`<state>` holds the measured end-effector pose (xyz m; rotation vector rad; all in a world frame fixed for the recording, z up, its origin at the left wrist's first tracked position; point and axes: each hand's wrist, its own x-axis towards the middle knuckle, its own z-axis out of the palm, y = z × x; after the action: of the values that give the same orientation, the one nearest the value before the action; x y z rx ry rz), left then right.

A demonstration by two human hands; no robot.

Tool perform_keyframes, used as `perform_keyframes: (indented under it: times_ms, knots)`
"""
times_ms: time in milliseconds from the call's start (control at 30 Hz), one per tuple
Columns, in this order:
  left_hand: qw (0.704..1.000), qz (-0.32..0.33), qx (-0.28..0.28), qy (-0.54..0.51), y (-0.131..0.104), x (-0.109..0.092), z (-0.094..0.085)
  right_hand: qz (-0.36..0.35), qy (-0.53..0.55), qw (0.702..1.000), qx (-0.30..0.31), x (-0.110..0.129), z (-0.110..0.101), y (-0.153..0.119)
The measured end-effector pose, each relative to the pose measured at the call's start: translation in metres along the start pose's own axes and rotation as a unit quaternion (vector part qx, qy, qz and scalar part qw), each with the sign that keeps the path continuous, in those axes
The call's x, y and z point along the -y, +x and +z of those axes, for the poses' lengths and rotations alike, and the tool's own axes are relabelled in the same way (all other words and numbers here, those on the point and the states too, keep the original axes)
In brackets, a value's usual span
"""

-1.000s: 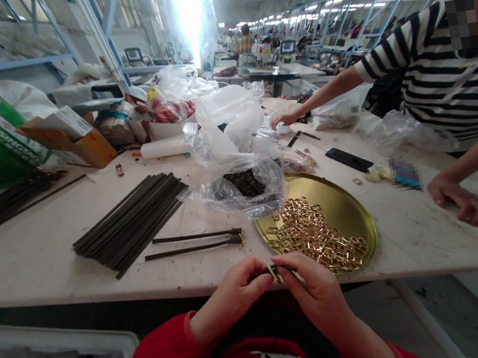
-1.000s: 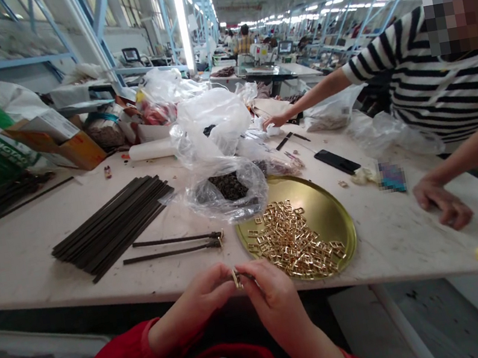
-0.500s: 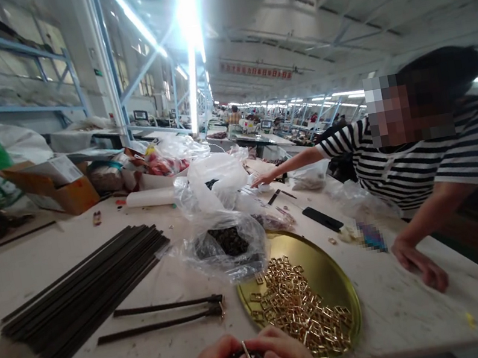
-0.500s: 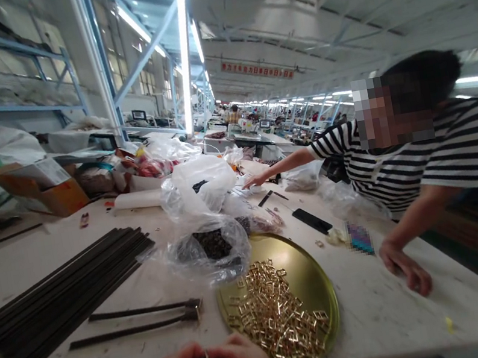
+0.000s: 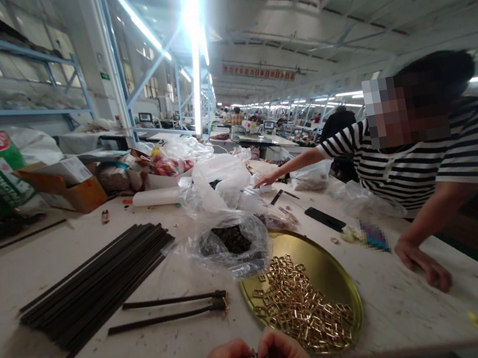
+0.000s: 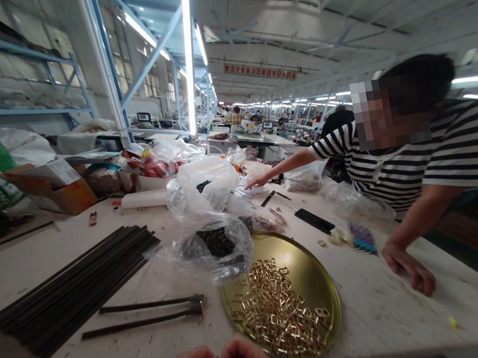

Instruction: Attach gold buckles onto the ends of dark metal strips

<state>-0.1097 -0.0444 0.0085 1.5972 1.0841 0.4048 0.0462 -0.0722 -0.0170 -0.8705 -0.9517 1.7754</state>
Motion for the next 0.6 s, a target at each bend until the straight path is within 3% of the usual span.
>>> perform_keyframes:
  times_ms: [300, 600]
  knots:
    - [0.999, 0.02, -0.003, -0.036, -0.001, 0.003, 0.003, -0.124, -0.115, 0.986, 0.006, 0.008, -0.004, -0.007]
    - [0.99, 0.01, 0.027, -0.139, 0.001, 0.003, 0.005, -0.113, -0.143, 0.983, -0.013, -0.001, -0.008, -0.012]
